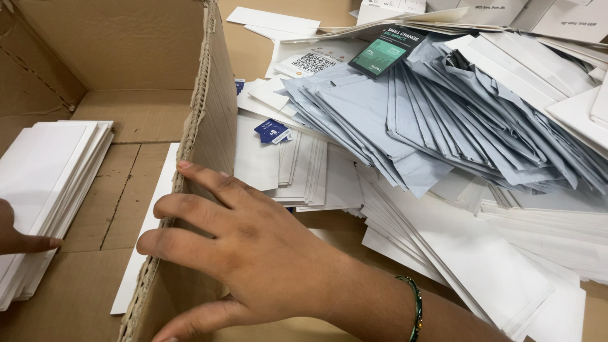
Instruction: The person sorts through a large pile of white papers on a desk, gathers a small stack, and places it into a cardboard box.
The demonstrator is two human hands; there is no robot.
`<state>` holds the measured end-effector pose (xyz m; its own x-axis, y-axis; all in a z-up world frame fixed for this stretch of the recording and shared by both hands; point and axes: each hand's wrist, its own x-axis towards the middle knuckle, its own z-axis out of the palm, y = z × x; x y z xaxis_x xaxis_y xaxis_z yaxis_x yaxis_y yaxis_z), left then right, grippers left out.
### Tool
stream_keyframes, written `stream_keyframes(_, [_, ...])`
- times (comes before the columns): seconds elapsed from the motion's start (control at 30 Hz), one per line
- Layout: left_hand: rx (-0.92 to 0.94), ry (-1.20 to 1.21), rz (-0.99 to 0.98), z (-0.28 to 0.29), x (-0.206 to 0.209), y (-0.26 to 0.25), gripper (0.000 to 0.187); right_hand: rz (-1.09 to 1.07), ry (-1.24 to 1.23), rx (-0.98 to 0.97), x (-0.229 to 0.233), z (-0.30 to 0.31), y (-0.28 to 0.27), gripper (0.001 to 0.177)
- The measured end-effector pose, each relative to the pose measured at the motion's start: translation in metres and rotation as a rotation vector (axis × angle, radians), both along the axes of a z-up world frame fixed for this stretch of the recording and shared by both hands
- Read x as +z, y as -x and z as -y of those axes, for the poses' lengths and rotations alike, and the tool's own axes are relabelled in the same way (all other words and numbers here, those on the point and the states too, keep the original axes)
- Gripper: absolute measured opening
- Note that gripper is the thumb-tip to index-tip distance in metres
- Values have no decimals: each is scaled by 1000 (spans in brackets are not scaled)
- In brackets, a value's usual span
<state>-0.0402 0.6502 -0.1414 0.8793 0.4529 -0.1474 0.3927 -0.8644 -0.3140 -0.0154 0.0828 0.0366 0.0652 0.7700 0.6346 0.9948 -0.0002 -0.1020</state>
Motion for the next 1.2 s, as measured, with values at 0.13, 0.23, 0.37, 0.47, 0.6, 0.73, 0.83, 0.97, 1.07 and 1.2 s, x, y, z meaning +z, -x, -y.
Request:
stream_keyframes(0.13, [-9, -2, -6, -1, 3, -3, 77, -8, -6, 3, -2, 0, 0, 72])
stream_keyframes(0.23, [-12, -5, -10, -3, 5, -3, 76, -11, -10, 6, -3, -1, -1, 72])
stream_keyframes(0.37, [-17, -4, -16, -3, 4, -2, 74, -27, -8, 9, -2, 0, 0, 72])
stream_keyframes(0.47, [-20, 0, -14, -3, 3, -4, 73, -26, -8, 4, -1, 1, 0, 71])
stream_keyframes(0.6, [-40, -4, -9, -4, 6, -8, 71, -29, 5, 7, -1, 0, 0, 72])
stream_keyframes(0.73, [-80, -20, 14, -7, 22, -14, 69, -15, 13, -8, 3, 0, 1, 75])
stream_keyframes(0.83, [-138, -39, 47, -5, 42, -23, 68, 66, 40, -52, 11, 0, 5, 81])
stream_keyframes(0.97, [-248, -62, 131, 8, 73, -21, 66, -57, 122, 6, 15, 14, 7, 84])
stream_keyframes(1.07, [-334, -95, 239, 27, 117, -13, 65, -354, 270, 172, 17, 49, -2, 72])
stream_keyframes(1.2, [-507, -92, 454, 98, 175, -25, 61, -278, 234, 226, 20, 106, -17, 46])
